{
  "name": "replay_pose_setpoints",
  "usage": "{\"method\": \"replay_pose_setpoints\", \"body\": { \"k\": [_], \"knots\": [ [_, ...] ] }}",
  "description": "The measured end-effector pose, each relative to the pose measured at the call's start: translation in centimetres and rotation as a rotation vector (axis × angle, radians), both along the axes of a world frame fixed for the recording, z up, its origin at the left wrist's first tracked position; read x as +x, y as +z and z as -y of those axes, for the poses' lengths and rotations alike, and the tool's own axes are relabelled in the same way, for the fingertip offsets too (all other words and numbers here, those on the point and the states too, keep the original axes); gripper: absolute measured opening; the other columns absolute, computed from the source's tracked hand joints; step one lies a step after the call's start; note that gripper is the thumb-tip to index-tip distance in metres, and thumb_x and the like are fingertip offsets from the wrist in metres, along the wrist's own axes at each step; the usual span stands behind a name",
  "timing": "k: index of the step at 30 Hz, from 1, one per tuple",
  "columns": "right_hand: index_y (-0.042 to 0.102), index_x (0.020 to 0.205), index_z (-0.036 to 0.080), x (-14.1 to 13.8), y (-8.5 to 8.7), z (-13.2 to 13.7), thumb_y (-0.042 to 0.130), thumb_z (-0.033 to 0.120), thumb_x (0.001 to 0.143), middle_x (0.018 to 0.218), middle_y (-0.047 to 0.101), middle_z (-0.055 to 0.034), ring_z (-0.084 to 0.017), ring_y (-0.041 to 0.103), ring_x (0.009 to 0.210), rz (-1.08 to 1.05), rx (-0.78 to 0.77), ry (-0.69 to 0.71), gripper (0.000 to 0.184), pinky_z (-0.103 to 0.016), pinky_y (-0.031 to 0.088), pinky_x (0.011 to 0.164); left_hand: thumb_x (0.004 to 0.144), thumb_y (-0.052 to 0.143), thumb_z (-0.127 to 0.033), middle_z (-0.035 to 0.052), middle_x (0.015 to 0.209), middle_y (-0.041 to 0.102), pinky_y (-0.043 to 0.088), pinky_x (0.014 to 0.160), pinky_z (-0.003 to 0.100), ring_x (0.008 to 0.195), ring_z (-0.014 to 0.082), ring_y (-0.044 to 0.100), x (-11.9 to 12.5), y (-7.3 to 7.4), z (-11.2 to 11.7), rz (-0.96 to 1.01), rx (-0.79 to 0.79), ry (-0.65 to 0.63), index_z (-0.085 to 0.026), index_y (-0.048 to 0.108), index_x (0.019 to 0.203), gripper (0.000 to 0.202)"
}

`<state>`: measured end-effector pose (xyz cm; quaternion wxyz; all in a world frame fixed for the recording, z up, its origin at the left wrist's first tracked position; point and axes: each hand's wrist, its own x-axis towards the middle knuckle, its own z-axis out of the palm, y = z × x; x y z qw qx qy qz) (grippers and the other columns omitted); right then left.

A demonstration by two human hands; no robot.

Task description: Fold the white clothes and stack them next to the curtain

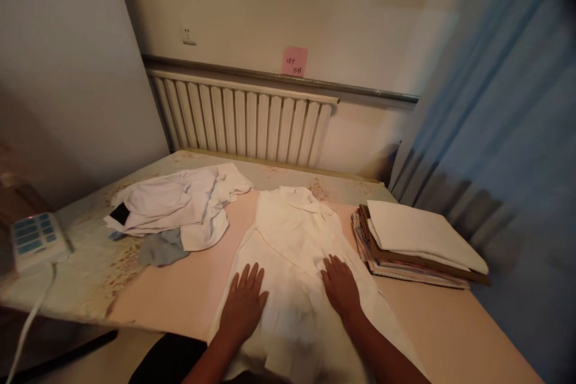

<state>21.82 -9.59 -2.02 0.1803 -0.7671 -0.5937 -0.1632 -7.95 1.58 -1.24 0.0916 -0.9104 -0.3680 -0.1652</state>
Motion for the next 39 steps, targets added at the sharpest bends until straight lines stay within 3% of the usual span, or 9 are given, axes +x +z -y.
{"method": "replay_pose_setpoints", "body": {
  "k": [5, 9, 13, 18, 21, 24, 29, 39],
  "knots": [
    [0.057, 0.127, 0.014, -0.1, 0.1, 0.0, 0.037, 0.03, 0.097, 0.135, 0.056, -0.0144, -0.027, 0.045, 0.131, 0.003, 0.002, -0.011, 0.04, -0.046, 0.029, 0.109, 0.093, 0.039, -0.037, 0.006, 0.15, 0.041, 0.031, 0.11, 0.048, 0.14, 0.0281, 0.033, -1.2, -0.2, 2.2, -0.013, -0.012, 0.01, -0.023, 0.044, 0.142, 0.051],
    [0.057, 0.127, 0.014, 0.0, -0.3, 0.0, 0.036, 0.028, 0.097, 0.136, 0.055, -0.0138, -0.027, 0.044, 0.132, 0.028, -0.009, -0.026, 0.039, -0.044, 0.027, 0.11, 0.094, 0.036, -0.037, 0.0056, 0.151, 0.039, 0.025, 0.113, 0.048, 0.142, 0.0274, 0.028, -2.2, -0.7, 3.6, -0.017, -0.11, 0.054, -0.022, 0.043, 0.143, 0.052],
    [0.058, 0.127, 0.015, 0.0, -0.5, 0.0, 0.037, 0.027, 0.097, 0.136, 0.055, -0.0133, -0.027, 0.043, 0.132, 0.057, -0.012, -0.034, 0.039, -0.044, 0.026, 0.111, 0.092, 0.04, -0.035, 0.0112, 0.149, 0.041, 0.028, 0.111, 0.045, 0.14, 0.0279, 0.032, -4.2, -1.0, 3.7, 0.014, -0.193, 0.174, -0.015, 0.048, 0.139, 0.052],
    [0.058, 0.127, 0.015, -0.2, -0.1, 0.0, 0.037, 0.026, 0.097, 0.136, 0.055, -0.013, -0.026, 0.043, 0.132, 0.053, -0.025, -0.045, 0.038, -0.043, 0.026, 0.11, 0.089, 0.036, -0.018, 0.0189, 0.134, 0.052, 0.037, 0.1, 0.039, 0.123, 0.0279, 0.047, -7.1, 1.1, 3.0, 0.014, -0.276, 0.369, -0.006, 0.048, 0.133, 0.048],
    [0.059, 0.126, 0.016, -0.3, 0.1, 0.1, 0.038, 0.027, 0.097, 0.136, 0.056, -0.0125, -0.026, 0.044, 0.131, 0.05, -0.02, -0.051, 0.037, -0.043, 0.027, 0.11, 0.087, 0.039, -0.016, 0.0169, 0.116, 0.059, 0.038, 0.094, 0.039, 0.106, 0.0271, 0.054, -7.6, 2.6, 2.7, -0.038, -0.366, 0.392, -0.007, 0.05, 0.127, 0.042],
    [0.059, 0.125, 0.016, -0.3, 0.2, 0.0, 0.037, 0.027, 0.097, 0.135, 0.056, -0.0115, -0.026, 0.044, 0.131, 0.046, -0.014, -0.055, 0.037, -0.042, 0.027, 0.11, 0.087, 0.041, -0.015, 0.0149, 0.109, 0.058, 0.038, 0.09, 0.037, 0.1, 0.0258, 0.056, -7.4, 3.1, 2.7, -0.059, -0.449, 0.429, -0.01, 0.052, 0.119, 0.034],
    [0.06, 0.125, 0.017, -0.3, 0.1, 0.0, 0.038, 0.026, 0.097, 0.135, 0.056, -0.0119, -0.025, 0.045, 0.131, 0.038, 0.005, -0.055, 0.036, -0.043, 0.027, 0.11, 0.088, 0.04, -0.015, 0.0116, 0.112, 0.058, 0.041, 0.084, 0.031, 0.1, 0.0212, 0.059, -7.0, 2.8, 2.8, 0.089, -0.628, 0.512, -0.016, 0.05, 0.112, 0.026],
    [0.06, 0.123, 0.018, -0.3, 0.4, 0.0, 0.039, 0.025, 0.096, 0.135, 0.056, -0.0115, -0.024, 0.044, 0.131, 0.018, -0.019, -0.061, 0.036, -0.042, 0.027, 0.11, 0.075, 0.055, -0.018, 0.0018, 0.082, 0.07, 0.047, 0.079, 0.029, 0.089, 0.0213, 0.067, -6.8, 2.8, 1.7, 0.483, -0.946, 0.516, -0.018, 0.058, 0.087, 0.013]
  ]
}}
